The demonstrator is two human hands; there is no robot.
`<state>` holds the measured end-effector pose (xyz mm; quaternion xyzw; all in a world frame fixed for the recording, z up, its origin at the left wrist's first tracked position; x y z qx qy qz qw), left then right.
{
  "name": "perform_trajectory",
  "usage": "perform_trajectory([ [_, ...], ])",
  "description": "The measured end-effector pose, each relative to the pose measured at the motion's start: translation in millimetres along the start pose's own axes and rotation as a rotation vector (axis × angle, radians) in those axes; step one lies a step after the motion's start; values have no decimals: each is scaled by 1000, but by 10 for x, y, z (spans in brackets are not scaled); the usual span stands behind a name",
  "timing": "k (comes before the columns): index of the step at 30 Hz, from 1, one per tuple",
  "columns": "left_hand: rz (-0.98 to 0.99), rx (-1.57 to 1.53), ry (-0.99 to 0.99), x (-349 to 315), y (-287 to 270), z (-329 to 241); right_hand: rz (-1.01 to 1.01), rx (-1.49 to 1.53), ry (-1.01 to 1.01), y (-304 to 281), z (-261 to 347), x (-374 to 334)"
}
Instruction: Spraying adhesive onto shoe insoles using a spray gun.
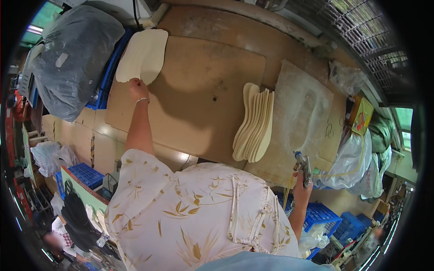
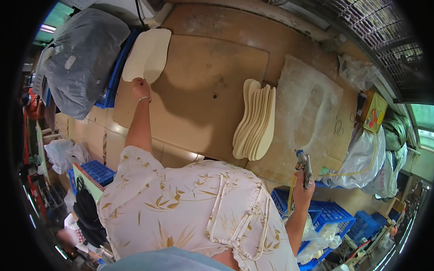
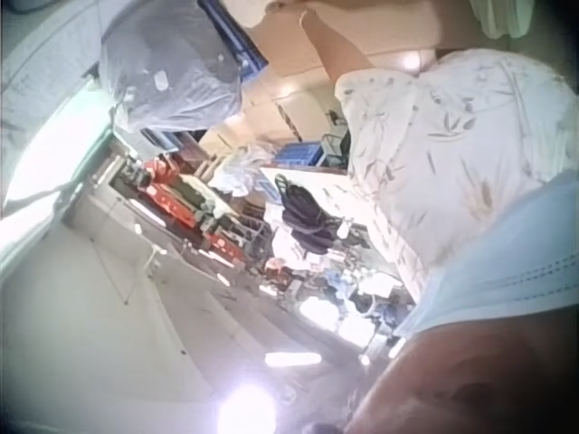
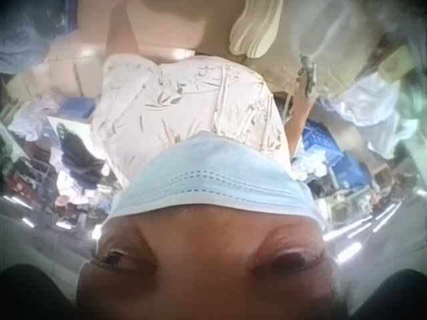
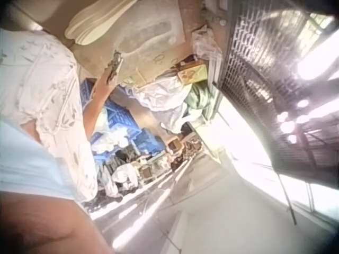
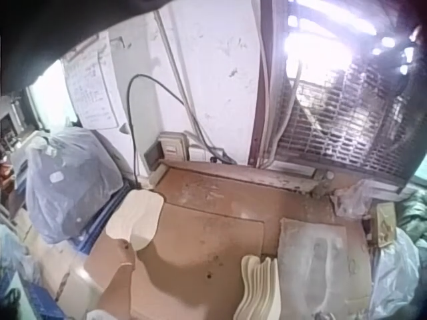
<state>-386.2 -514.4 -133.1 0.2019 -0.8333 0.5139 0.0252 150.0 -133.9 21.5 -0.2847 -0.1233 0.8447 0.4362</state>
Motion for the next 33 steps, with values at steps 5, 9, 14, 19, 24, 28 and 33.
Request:
perform_trajectory([
  [5, 200, 230, 46, 192, 466, 120, -73, 24, -7, -4, -35, -154],
  [9, -246, 437, 102, 182, 521, 341, -21, 27, 1, -5, 162, -149],
  [14, 369, -132, 300, -1192, -187, -766, -41, 140, 3, 14, 158, -119],
  [19, 868, -488, 821, -3132, -720, -1658, 3, 79, -132, -47, 116, -73],
  [24, 566, -116, 1114, -3822, -626, -1936, 17, 85, -208, -271, -53, -32],
  [28, 385, 22, 1167, -3994, -578, -1896, 37, 113, -153, -501, -255, -6],
  [33, 223, 51, 1274, -4184, -554, -1991, 58, 168, -207, -740, -385, 85],
])
Point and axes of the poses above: each hand's wrist, its own x-axis towards the middle knuckle, its own y-axis out of the palm, z = x × y, the point moved 1 cm from there along x, towards the middle knuckle, and after that the axes turned 8 degrees about x, right-handed, at the moved point
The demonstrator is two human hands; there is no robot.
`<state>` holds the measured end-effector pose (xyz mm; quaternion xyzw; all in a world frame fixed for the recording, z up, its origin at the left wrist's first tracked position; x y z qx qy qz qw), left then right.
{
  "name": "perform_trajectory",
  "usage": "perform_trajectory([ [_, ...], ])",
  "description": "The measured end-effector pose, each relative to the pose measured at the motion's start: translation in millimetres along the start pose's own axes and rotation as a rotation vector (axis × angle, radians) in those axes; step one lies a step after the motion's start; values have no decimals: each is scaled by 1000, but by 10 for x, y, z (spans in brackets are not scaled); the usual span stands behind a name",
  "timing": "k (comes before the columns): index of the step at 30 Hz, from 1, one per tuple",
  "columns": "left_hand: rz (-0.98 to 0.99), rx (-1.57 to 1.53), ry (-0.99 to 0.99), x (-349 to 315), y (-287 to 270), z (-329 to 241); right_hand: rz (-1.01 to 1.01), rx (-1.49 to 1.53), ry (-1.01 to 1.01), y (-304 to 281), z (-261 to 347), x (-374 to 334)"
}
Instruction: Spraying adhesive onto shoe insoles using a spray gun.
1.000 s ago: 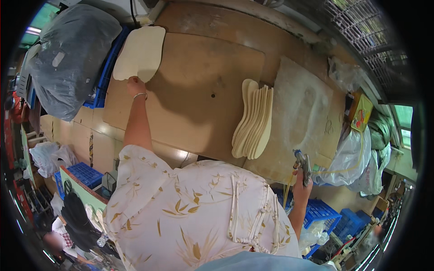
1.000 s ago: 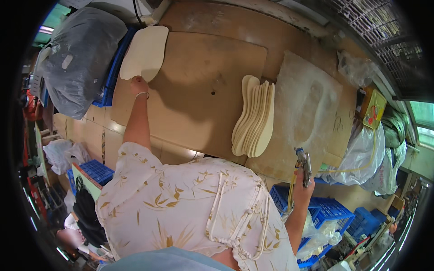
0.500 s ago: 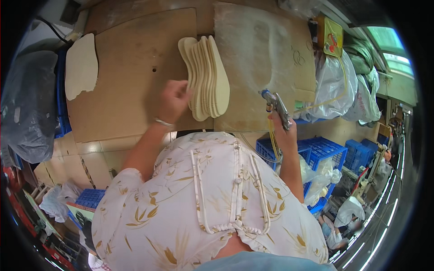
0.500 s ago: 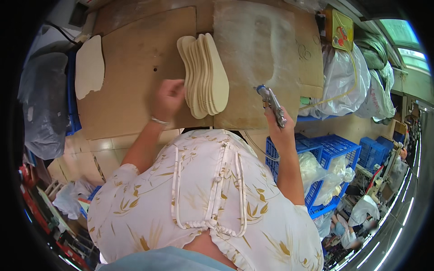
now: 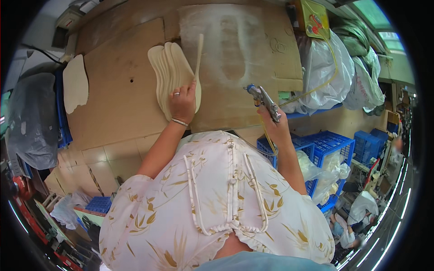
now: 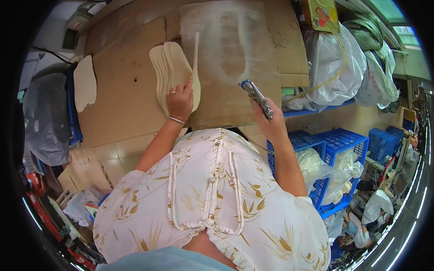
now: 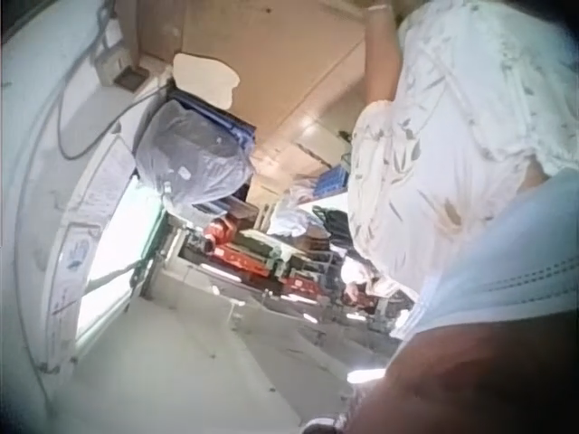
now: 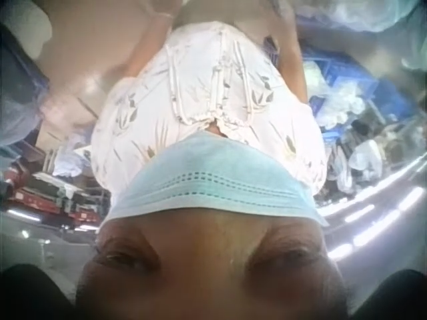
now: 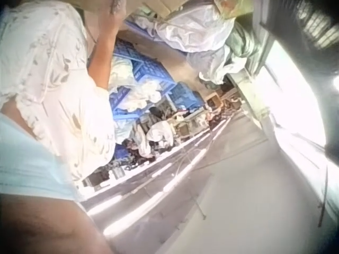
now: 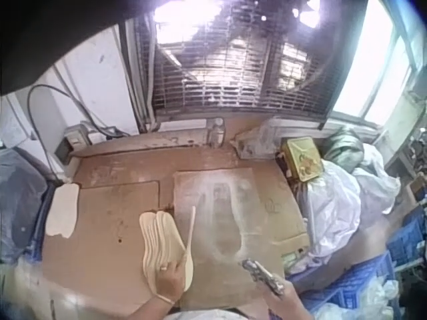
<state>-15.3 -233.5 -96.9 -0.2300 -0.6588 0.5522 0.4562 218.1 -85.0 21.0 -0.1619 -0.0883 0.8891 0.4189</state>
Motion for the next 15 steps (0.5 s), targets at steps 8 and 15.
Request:
perform_trajectory([
  [8, -87, -834, -429, 542, -73, -400, 7, 87, -68, -603, -119, 117],
  [15, 109, -1533, -821, 1251, 942, -749, -10, 97, 43, -836, -3, 242],
])
Point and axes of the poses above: each hand's wrist, its own x-axis towards the middle knuckle, its own y-axis out of the palm, z = x × y, the point moved 1 cm from there along x, towards the middle knuckle, and after that the axes turned 8 degrees about x, right-handed, at the moved point
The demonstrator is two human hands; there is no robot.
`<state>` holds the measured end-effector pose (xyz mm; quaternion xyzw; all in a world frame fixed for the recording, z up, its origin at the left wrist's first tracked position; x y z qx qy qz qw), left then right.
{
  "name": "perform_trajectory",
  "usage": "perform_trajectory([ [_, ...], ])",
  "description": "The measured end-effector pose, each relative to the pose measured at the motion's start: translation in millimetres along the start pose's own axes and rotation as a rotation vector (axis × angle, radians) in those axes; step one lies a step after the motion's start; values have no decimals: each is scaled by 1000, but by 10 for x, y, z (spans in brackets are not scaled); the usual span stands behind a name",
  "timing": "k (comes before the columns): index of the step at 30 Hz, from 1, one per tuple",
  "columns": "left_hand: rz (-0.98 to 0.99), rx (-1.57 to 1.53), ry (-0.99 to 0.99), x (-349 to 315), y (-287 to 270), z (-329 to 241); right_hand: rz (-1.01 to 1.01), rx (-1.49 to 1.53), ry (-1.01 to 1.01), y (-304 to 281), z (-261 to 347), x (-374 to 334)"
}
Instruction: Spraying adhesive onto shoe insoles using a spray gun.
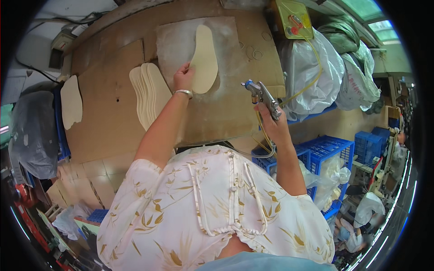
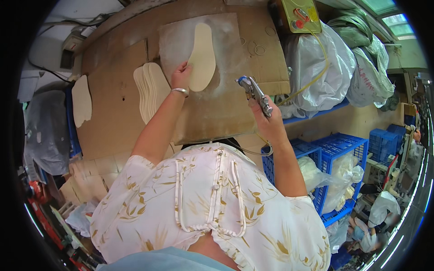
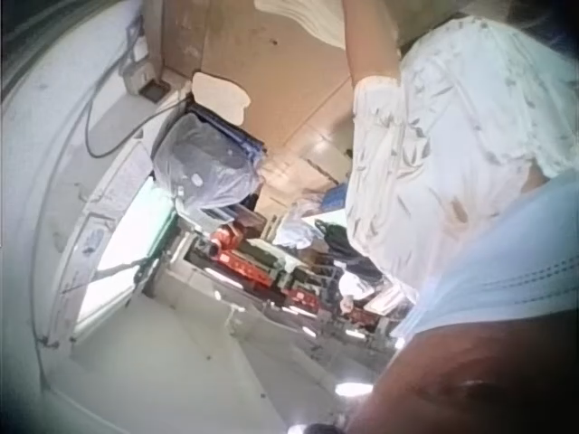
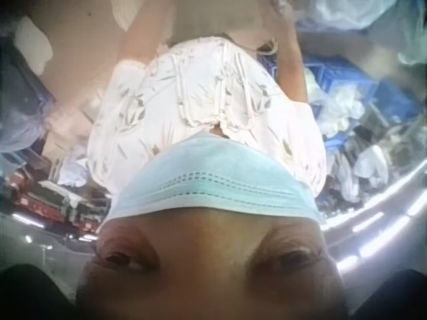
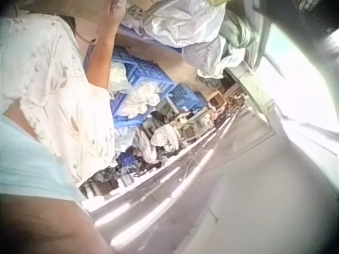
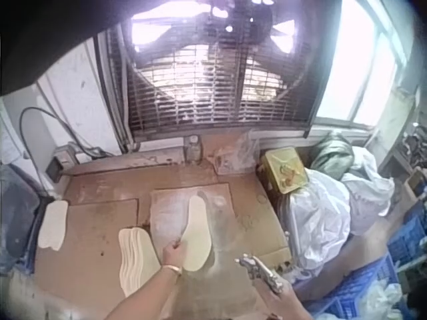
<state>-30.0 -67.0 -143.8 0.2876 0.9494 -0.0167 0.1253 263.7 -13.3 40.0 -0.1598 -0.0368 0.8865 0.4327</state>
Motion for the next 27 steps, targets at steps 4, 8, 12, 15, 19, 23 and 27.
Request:
perform_trajectory([
  [4, -104, 10, -191, 153, 102, 485, 2, 86, 1, 78, 131, 79],
  [8, -20, 230, -428, -189, 54, 556, 15, 113, 18, 234, 279, 141],
  [12, 58, 50, -620, -523, 21, 254, -40, -1, -130, 479, 373, 349],
  [15, 68, 59, -645, -526, -74, 253, -72, -56, -182, 580, 434, 456],
  [19, 90, 110, -659, -520, -137, 233, -133, -74, -184, 643, 484, 528],
  [23, 152, 100, -677, -522, -180, 214, -112, -120, -190, 697, 427, 538],
  [27, 182, 116, -681, -502, -199, 225, -139, -110, -203, 730, 483, 545],
])
Point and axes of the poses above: each hand's wrist, its own x-axis towards the middle knuckle, its own y-axis out of the palm, z = x × y, the point moved 1 cm from there along x, towards the middle knuckle, and after that the axes turned 8 degrees about x, right-handed, at the moved point
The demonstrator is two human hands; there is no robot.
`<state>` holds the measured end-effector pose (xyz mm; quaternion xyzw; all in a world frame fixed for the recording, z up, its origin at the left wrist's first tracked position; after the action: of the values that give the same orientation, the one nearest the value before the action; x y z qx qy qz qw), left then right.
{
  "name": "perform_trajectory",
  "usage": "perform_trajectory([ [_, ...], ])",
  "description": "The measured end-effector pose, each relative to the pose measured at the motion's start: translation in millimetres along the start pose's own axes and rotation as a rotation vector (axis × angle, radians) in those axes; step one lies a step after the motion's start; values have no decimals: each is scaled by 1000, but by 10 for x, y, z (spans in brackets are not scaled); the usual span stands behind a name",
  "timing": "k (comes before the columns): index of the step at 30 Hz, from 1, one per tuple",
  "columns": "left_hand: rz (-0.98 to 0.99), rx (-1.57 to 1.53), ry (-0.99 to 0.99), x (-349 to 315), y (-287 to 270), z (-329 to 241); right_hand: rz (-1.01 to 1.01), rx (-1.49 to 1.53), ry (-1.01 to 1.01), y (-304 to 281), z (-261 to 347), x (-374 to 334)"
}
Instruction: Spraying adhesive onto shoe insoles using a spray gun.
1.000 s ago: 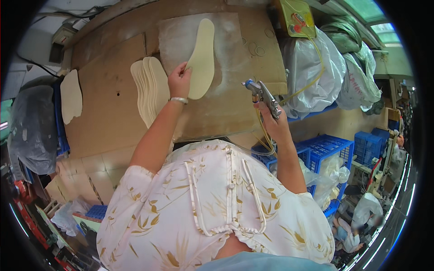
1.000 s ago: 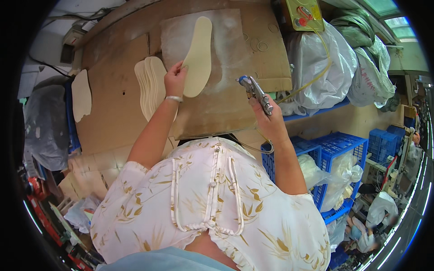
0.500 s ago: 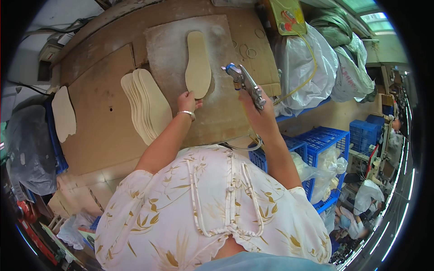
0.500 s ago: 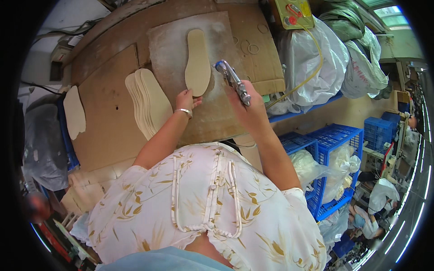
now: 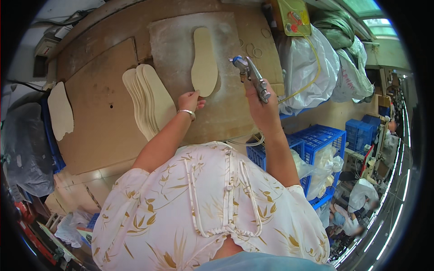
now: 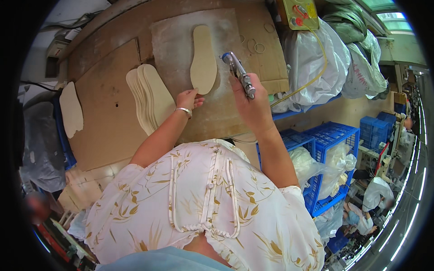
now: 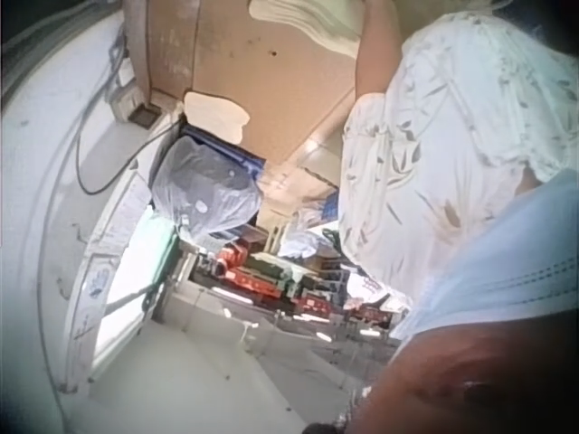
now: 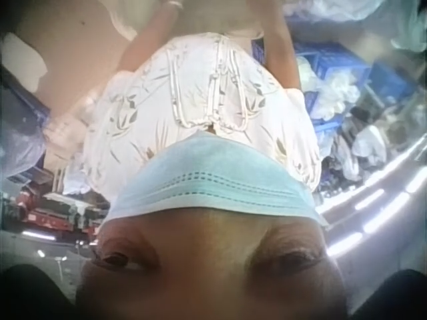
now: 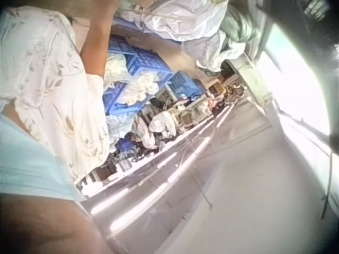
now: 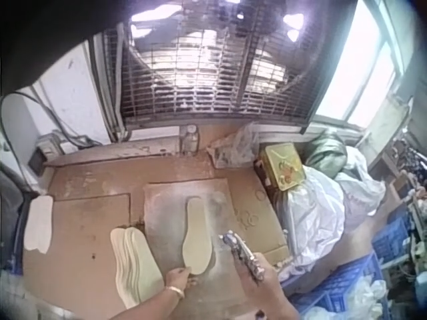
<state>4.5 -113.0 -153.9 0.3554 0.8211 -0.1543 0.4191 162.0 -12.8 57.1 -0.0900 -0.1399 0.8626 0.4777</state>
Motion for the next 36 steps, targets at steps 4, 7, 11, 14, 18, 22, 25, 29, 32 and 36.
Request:
perform_trajectory([
  [4, -1, -4, 7, -26, 17, -17, 18, 37, -44, 22, -1, -33],
  [7, 16, 9, 3, -60, 22, -54, -19, 41, 33, 39, 21, -13],
  [11, 19, 19, -3, -59, 2, -52, -29, -21, 59, -1, 6, -48],
  [14, 19, 13, -5, -70, -18, -51, 25, -37, 41, -2, 27, -137],
  [18, 28, 27, -11, -65, -29, -27, -31, 11, 75, -45, -31, -184],
  [22, 41, 62, -24, -49, -42, 12, 15, 0, 38, -52, -10, -285],
  [25, 41, 66, -23, -52, -35, 10, -46, -15, 44, -63, -16, -273],
  [29, 36, 79, -26, -57, -23, 2, -20, 19, 47, -101, -35, -332],
  [32, 38, 100, -32, -59, -26, 4, 0, 31, 41, -108, -41, -370],
  [36, 33, 100, -40, -65, -27, 15, -26, 0, 87, -143, -56, -397],
])
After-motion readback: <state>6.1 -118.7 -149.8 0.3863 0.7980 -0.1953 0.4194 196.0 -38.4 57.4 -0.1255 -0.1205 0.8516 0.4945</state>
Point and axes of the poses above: each hand's wrist, its own x-axis towards the middle knuckle, its own y-axis out of the palm, z = x × y, the point moved 1 cm from there along x, towards the middle knuckle, and after that the axes turned 8 degrees about x, right-handed, at the moved point
